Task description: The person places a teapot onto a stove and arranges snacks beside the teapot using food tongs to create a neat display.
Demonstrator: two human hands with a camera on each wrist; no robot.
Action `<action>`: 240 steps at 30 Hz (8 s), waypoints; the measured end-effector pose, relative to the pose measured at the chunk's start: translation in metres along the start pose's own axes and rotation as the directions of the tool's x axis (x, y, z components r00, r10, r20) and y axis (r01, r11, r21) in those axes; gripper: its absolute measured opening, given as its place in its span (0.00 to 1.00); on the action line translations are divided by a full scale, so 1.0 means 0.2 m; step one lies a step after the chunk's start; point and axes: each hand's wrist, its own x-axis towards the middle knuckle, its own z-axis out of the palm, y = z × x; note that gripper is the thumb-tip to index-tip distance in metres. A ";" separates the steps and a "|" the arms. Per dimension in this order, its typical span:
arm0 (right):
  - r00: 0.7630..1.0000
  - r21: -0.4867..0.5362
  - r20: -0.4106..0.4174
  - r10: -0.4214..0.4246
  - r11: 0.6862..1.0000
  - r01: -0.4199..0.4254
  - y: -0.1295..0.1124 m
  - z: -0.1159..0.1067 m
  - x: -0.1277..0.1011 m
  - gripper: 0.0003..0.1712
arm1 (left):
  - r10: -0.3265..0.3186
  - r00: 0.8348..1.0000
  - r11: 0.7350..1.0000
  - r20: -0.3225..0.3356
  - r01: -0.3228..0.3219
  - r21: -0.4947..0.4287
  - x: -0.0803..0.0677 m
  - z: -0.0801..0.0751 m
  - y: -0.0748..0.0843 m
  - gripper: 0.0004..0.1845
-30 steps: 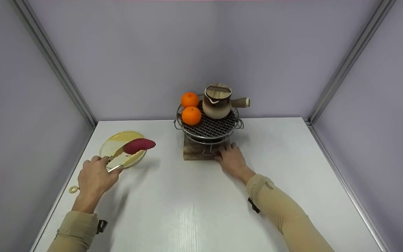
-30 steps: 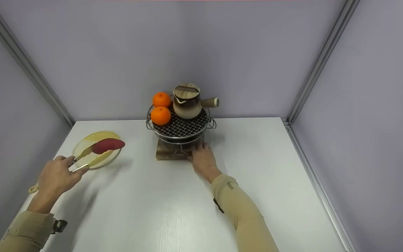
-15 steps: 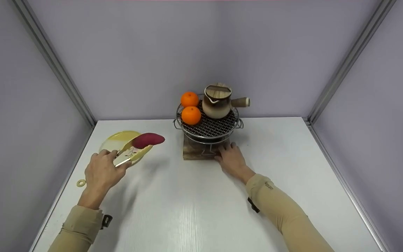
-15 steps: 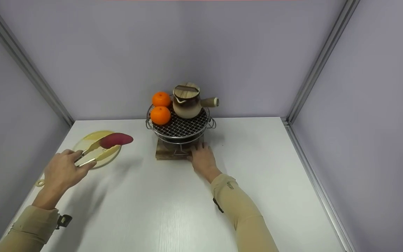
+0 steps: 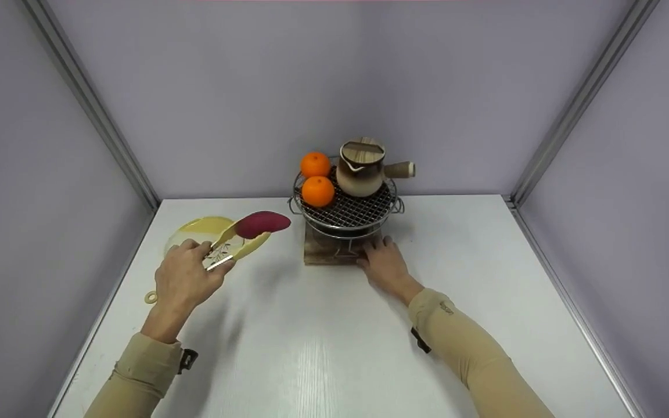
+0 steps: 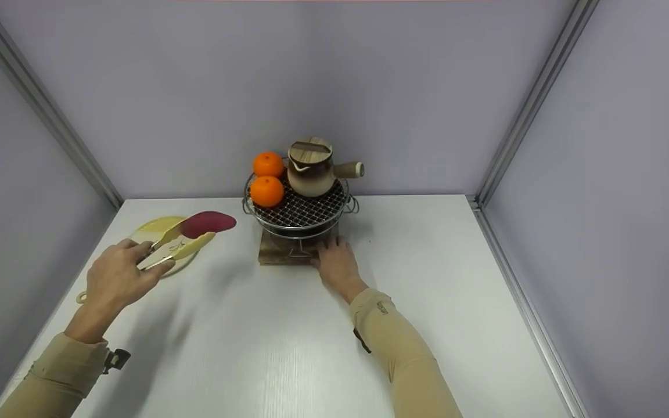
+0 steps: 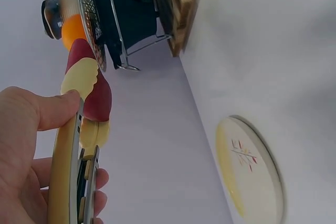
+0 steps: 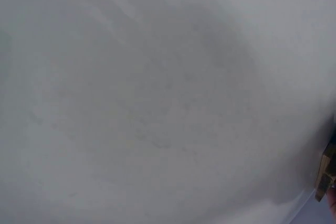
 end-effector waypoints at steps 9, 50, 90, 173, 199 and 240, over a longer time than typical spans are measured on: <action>1.000 0.010 0.007 0.003 1.000 -0.003 0.00 0.00 0.00 0.31 | 0.038 0.999 0.999 -0.021 -0.039 -0.001 0.02 0.00 0.05 0.33; 1.000 0.019 0.024 0.006 1.000 -0.006 -0.01 -0.01 0.00 0.31 | 0.125 0.987 0.986 -0.097 -0.134 -0.097 0.09 0.04 0.29 0.27; 1.000 0.054 0.003 0.001 0.999 -0.001 0.00 0.01 0.00 0.30 | 0.178 0.984 0.980 -0.025 -0.180 -0.090 0.16 0.12 0.53 0.30; 0.999 0.101 -0.027 0.025 0.995 -0.022 -0.02 -0.02 -0.01 0.30 | 0.140 0.986 0.988 0.086 -0.133 -0.084 0.32 0.30 0.92 0.32; 0.992 0.076 -0.127 -0.022 0.997 0.031 -0.01 0.02 0.00 0.27 | 0.146 0.986 0.989 0.076 -0.145 -0.019 0.31 0.29 0.94 0.40; 0.997 0.079 -0.076 -0.007 0.997 0.014 0.00 0.04 -0.01 0.28 | 0.154 0.985 0.987 0.074 -0.149 -0.061 0.27 0.30 0.93 0.42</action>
